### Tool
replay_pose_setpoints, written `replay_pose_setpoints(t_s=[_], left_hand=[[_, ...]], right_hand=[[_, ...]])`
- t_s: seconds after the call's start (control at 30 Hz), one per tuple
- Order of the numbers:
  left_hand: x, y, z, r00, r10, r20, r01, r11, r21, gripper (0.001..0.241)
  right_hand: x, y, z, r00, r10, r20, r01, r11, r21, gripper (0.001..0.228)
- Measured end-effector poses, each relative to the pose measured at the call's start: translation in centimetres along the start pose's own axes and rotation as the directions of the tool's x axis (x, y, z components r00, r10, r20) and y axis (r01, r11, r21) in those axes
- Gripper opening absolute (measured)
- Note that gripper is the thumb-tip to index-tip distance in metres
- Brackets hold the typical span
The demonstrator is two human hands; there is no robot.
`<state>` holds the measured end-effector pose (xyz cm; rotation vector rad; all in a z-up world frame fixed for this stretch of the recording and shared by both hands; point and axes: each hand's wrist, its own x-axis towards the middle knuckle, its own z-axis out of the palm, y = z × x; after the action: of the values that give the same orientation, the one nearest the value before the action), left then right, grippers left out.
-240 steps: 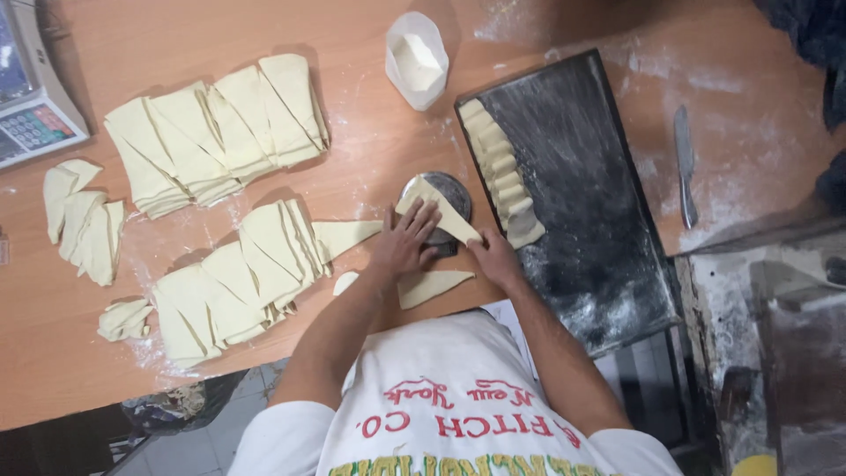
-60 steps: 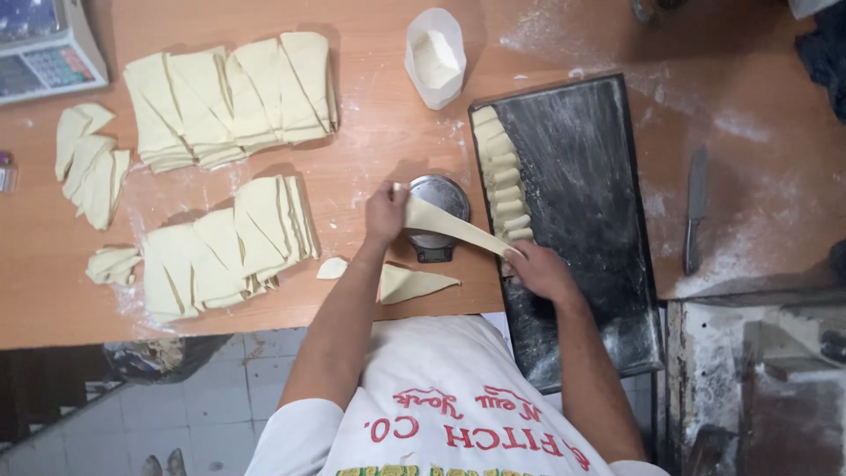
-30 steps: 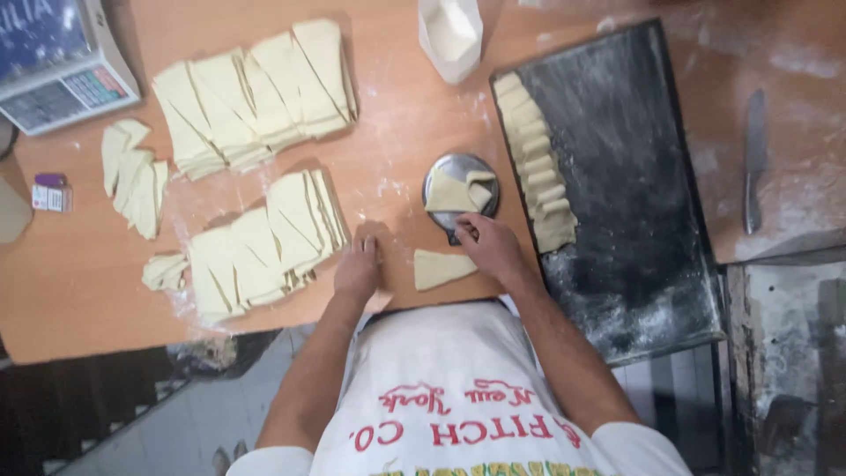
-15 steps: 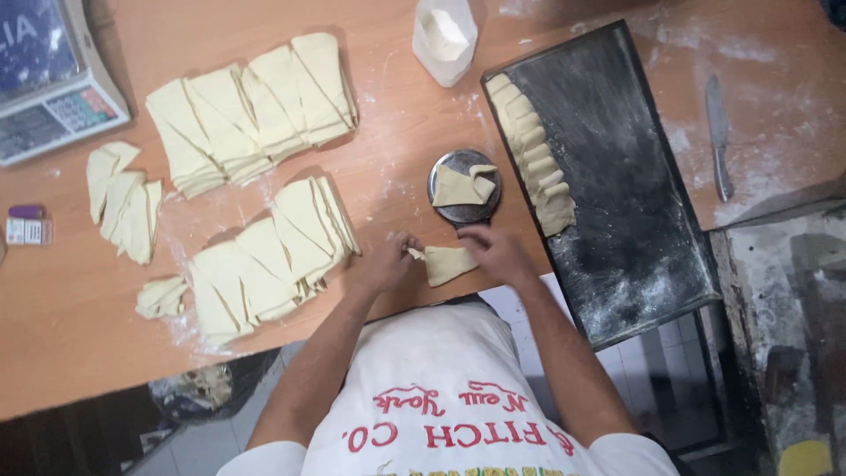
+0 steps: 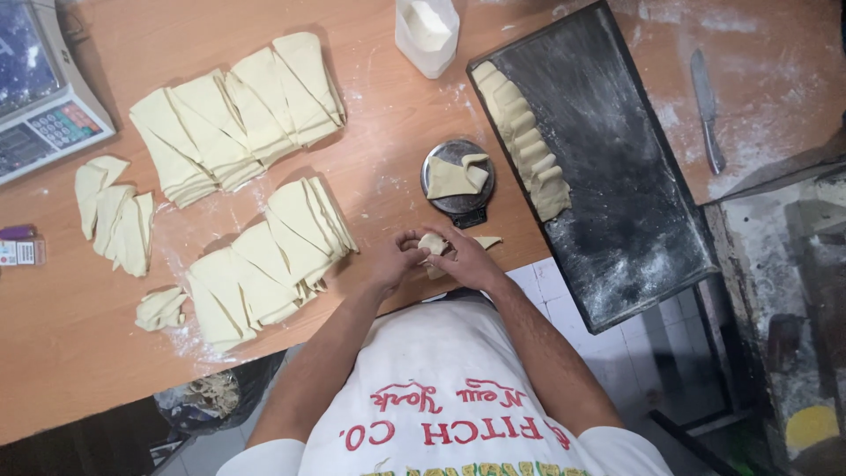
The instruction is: Weighing triangular dough pieces on a digital scale and rolling them into croissant shapes before placing them on a tray.
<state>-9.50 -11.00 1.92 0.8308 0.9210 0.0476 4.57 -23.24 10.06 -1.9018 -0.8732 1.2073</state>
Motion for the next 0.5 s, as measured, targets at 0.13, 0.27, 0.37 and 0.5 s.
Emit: replay_pose_setpoints(t_s=[0.13,0.27,0.37,0.5], left_hand=[[2.1,-1.3,-0.6,0.999,0.012,-0.038,-0.012,1.000,-0.004,0.036],[3.2,-2.9,-0.8,0.995,-0.074,-0.070,0.073,0.997,-0.027,0.036],[3.8,-4.5,-0.5,0.993,-0.099,-0.067,0.098,0.995,-0.019,0.040],[4.4,-6.5,-0.1,0.980,-0.181,-0.087,0.176,0.982,-0.066,0.031]], right_hand=[[1.5,4.8,0.7,0.999,-0.034,-0.040,0.033,0.999,-0.025,0.051],[2.3,6.6,-0.2,0.991,-0.095,-0.097,0.095,0.995,-0.007,0.045],[1.9,5.3,-1.9,0.996,-0.075,-0.042,0.076,0.997,0.033,0.046],[2.8,7.0,-3.3,0.994,-0.098,0.050,0.098,0.995,0.006,0.026]])
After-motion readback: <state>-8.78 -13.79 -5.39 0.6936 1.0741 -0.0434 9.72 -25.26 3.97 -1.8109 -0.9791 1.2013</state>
